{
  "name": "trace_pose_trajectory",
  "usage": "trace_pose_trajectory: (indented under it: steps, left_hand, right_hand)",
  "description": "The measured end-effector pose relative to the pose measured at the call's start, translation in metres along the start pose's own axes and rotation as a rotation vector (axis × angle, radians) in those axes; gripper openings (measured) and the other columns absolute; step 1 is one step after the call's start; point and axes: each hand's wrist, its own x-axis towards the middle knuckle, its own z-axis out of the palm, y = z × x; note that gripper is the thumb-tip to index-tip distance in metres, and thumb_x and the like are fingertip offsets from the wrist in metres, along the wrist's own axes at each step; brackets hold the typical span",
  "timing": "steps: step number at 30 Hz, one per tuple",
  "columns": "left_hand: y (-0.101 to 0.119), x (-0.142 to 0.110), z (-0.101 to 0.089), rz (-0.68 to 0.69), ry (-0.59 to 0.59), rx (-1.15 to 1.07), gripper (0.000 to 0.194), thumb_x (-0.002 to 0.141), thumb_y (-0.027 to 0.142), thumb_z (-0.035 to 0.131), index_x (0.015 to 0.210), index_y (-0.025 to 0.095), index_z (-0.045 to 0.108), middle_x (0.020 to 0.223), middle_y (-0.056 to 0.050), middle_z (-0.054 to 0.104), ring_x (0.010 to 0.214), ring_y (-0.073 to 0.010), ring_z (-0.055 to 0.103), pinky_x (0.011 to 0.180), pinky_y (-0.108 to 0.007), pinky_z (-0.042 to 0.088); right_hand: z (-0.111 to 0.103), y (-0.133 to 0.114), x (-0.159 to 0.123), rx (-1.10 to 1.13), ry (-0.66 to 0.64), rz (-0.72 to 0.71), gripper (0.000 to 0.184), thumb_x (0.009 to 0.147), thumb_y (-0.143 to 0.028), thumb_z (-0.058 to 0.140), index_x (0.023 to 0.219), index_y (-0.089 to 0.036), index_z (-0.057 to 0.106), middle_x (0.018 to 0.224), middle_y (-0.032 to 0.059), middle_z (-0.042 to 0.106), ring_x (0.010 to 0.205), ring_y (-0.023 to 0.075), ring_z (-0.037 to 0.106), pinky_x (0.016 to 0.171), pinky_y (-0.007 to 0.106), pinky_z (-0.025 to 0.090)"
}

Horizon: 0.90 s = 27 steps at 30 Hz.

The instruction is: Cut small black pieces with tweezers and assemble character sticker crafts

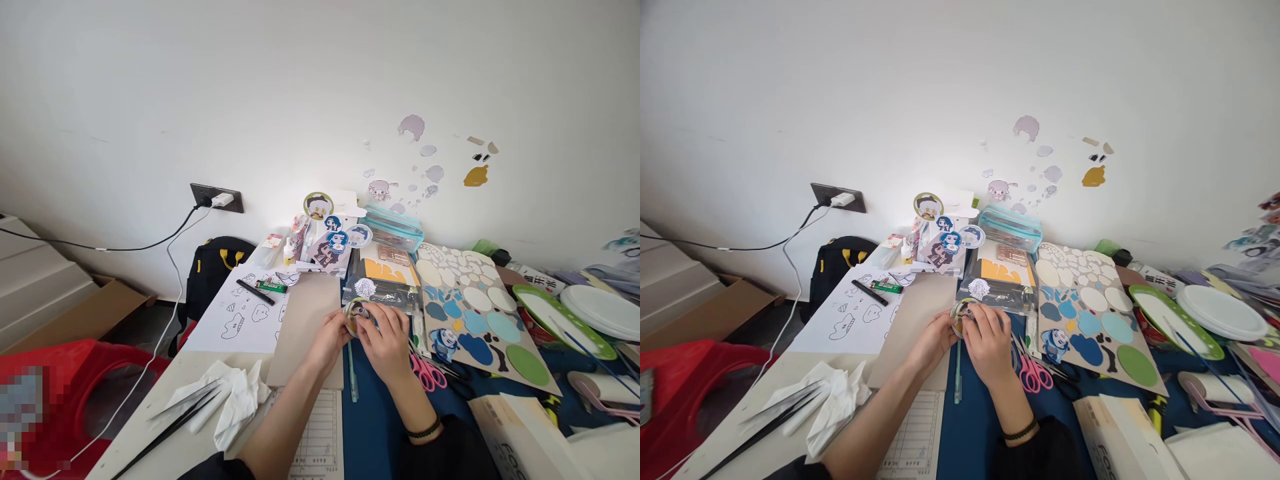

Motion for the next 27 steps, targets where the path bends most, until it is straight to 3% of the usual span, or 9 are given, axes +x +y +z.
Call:
trace_pose_trajectory:
  steps: [12,18,24,27]
  left_hand:
    - [-0.001,0.002,-0.003,0.022,-0.015,-0.024,0.014,0.056,0.017,0.057,0.069,0.014,0.060,0.061,0.001,0.056,0.059,-0.0097,0.049,0.063,-0.022,0.040]
    - [-0.002,0.002,-0.004,0.054,0.030,-0.034,0.016,0.058,0.016,0.065,0.074,0.014,0.064,0.072,-0.001,0.063,0.067,-0.0105,0.054,0.070,-0.023,0.043]
    - [-0.001,0.002,-0.005,0.080,0.026,0.090,0.029,0.062,0.031,0.073,0.084,0.012,0.068,0.079,-0.006,0.068,0.075,-0.0162,0.059,0.075,-0.028,0.045]
    - [-0.002,0.003,-0.006,0.076,0.016,0.162,0.032,0.063,0.035,0.073,0.085,0.012,0.069,0.077,-0.006,0.069,0.073,-0.0173,0.060,0.074,-0.028,0.045]
  right_hand:
    - [0.003,0.000,0.001,0.050,-0.117,0.043,0.016,0.087,-0.012,0.051,0.089,-0.022,0.063,0.113,0.0057,0.064,0.106,0.0220,0.054,0.090,0.041,0.032]
    - [-0.002,-0.001,0.005,0.119,-0.166,0.058,0.018,0.087,-0.015,0.049,0.096,-0.022,0.063,0.119,0.0070,0.061,0.109,0.0237,0.053,0.091,0.043,0.031]
    - [-0.011,0.009,0.002,0.276,0.079,0.327,0.023,0.087,-0.016,0.047,0.105,-0.022,0.061,0.105,0.0090,0.062,0.098,0.0225,0.056,0.086,0.040,0.041]
    - [-0.012,0.015,0.001,0.378,0.049,0.504,0.022,0.089,-0.023,0.044,0.103,-0.021,0.061,0.101,0.0093,0.062,0.098,0.0232,0.057,0.084,0.039,0.046]
